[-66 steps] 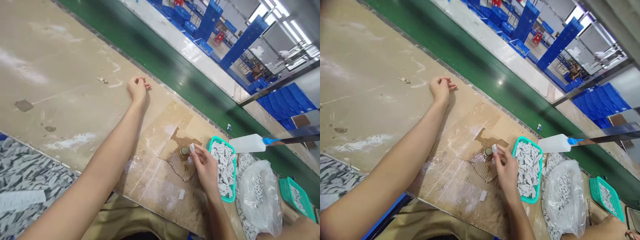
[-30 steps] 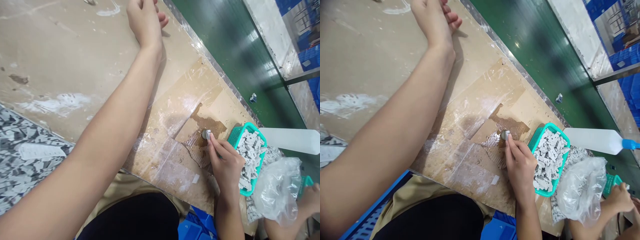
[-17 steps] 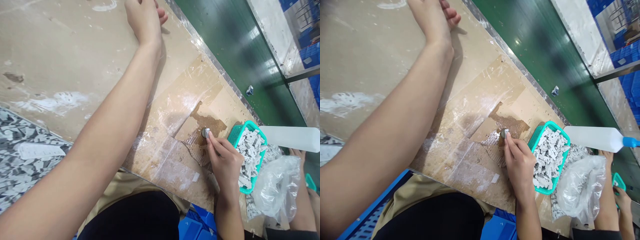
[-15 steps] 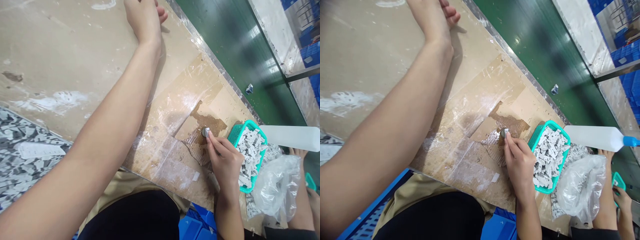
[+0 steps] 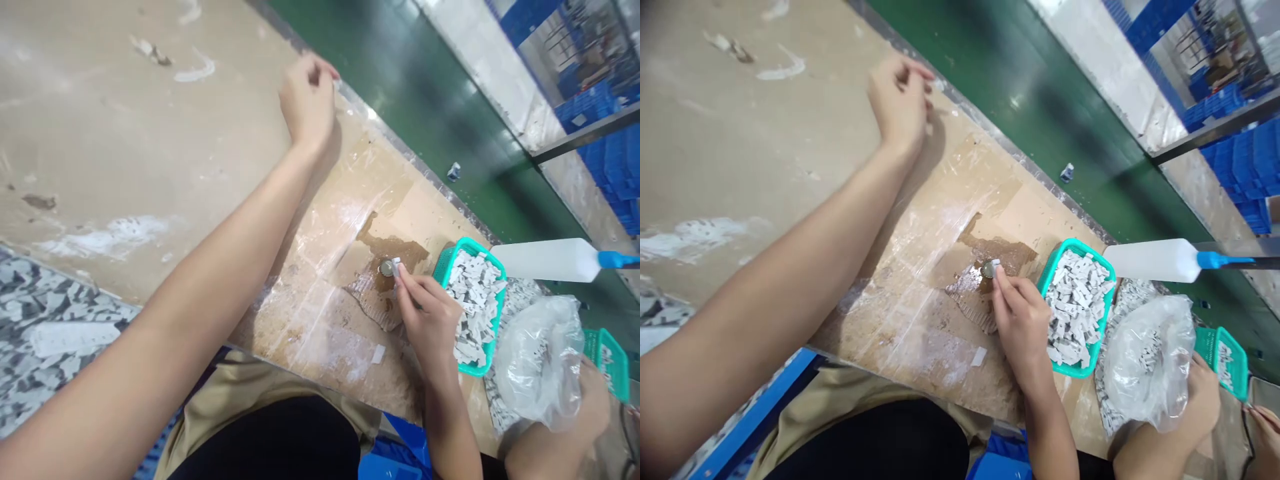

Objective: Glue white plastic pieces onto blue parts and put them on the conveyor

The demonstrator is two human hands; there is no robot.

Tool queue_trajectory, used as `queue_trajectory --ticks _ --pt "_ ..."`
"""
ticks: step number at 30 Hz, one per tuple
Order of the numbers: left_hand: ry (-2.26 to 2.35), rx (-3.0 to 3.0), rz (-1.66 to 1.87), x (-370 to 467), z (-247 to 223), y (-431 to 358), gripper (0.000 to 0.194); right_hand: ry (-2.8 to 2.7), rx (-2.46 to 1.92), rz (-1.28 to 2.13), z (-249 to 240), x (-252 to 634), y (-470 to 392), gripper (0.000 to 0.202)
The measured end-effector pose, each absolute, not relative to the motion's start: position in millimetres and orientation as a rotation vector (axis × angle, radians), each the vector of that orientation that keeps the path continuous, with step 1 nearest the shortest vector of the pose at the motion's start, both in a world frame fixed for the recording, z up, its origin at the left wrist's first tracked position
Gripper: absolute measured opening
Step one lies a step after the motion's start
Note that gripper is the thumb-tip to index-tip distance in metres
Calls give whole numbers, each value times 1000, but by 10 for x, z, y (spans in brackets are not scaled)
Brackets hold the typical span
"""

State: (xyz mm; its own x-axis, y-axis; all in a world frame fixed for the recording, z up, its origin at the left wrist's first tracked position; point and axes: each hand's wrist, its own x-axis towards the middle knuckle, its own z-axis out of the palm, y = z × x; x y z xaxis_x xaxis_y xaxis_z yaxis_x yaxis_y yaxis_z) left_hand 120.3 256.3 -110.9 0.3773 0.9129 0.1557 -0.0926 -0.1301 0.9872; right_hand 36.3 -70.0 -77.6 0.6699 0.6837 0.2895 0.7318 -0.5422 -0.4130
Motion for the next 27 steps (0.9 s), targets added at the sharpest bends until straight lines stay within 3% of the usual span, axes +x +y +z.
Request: queue_trajectory --ticks 2,7,12,15,18,20,24,27 --pt "697 1748 1033 1272 -1063 2279 25 -1093 -2337 -92 -800 372 -709 30" --pt "95 2300 665 1723 -966 1730 51 -1137 -2262 -151 -872 407 -699 33" --pt "-222 2490 201 2368 -867 1531 66 -1106 -2271 -117 -919 404 -713 36" --pt "-244 2420 35 2653 -852 1572 52 -1121 -2248 -118 -948 408 -718 38" --pt "-195 2328 65 2792 -854 1634 27 -1138 -2222 -130 -969 424 -713 38" --pt "-142 2235 118 2766 -844 1638 21 -1120 -2211 -125 -978 433 -708 37" --pt "-71 1979 167 2347 -786 1593 31 -1079 -2199 -120 -994 437 -703 37" --pt "-16 1477 7 1785 -718 1610 35 -1086 -2212 -114 -996 437 -712 38"
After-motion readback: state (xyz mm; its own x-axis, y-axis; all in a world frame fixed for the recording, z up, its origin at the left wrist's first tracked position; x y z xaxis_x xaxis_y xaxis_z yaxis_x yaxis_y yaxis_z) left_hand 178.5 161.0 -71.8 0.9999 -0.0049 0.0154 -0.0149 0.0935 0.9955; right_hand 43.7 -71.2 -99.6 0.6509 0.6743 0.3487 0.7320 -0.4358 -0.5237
